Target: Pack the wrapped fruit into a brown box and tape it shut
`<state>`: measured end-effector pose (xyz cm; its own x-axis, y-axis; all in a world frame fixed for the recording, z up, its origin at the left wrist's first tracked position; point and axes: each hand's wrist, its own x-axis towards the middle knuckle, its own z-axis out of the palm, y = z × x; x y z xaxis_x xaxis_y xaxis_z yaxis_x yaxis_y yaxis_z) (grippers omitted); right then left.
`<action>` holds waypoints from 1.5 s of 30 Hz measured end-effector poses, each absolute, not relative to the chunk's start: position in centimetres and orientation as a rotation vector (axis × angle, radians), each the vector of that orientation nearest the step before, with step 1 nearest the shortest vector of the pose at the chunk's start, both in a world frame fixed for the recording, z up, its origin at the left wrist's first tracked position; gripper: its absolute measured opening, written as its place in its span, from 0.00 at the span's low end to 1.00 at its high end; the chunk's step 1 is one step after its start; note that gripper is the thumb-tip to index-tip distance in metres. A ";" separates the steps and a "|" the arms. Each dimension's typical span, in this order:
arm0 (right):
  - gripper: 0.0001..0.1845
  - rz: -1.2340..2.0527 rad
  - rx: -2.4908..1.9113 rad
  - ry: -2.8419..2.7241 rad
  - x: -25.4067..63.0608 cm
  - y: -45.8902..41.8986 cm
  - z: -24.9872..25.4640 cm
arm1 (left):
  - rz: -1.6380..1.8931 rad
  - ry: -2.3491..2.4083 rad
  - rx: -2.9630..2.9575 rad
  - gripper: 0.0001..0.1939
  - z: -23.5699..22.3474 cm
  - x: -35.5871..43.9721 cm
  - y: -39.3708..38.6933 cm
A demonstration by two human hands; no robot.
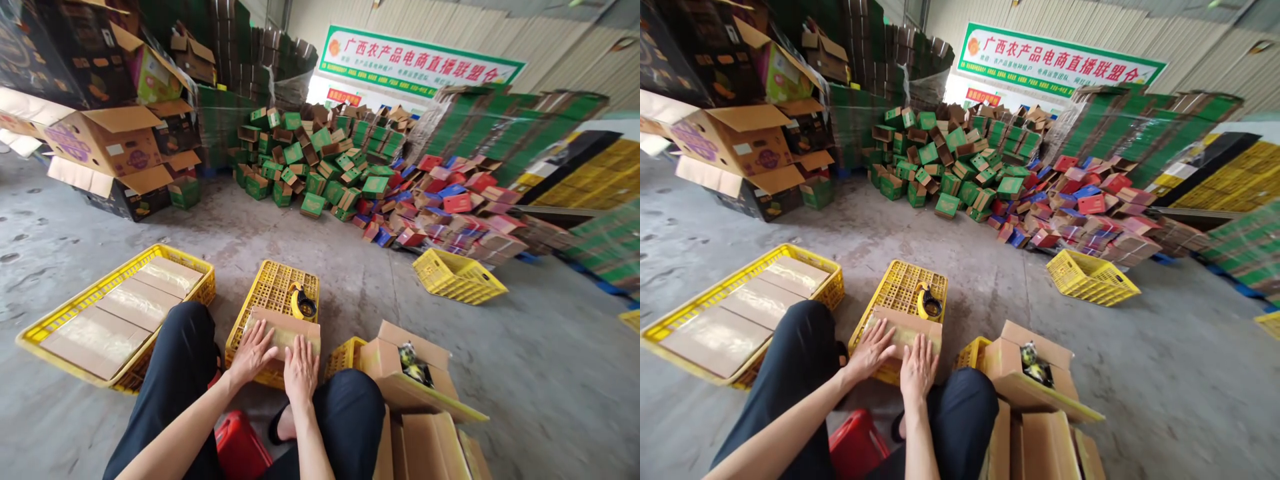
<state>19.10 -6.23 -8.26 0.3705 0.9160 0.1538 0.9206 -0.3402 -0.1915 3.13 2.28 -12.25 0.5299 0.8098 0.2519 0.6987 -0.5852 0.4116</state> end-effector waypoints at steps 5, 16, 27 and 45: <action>0.35 -0.078 -2.401 -1.604 18.9 -6.0 -7.9 | 0.579 1.297 2.542 0.31 -11.9 3.5 2.2; 0.32 -0.064 -2.399 -1.605 20.0 -5.6 -8.4 | 0.500 1.117 2.641 0.26 -11.4 5.7 2.5; 0.43 -0.077 -2.374 -1.369 22.8 -5.3 -10.4 | 0.640 1.254 2.546 0.28 -12.1 2.2 4.3; 0.47 0.267 -2.242 -0.948 24.6 -5.2 -10.8 | 0.921 1.316 1.849 0.40 -14.6 1.8 5.0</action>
<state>24.63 -5.23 -10.79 0.7135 0.6971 0.0703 0.5577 -0.5044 -0.6592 1.81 5.00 -14.56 0.2389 0.9579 0.1594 0.4783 -0.2590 0.8391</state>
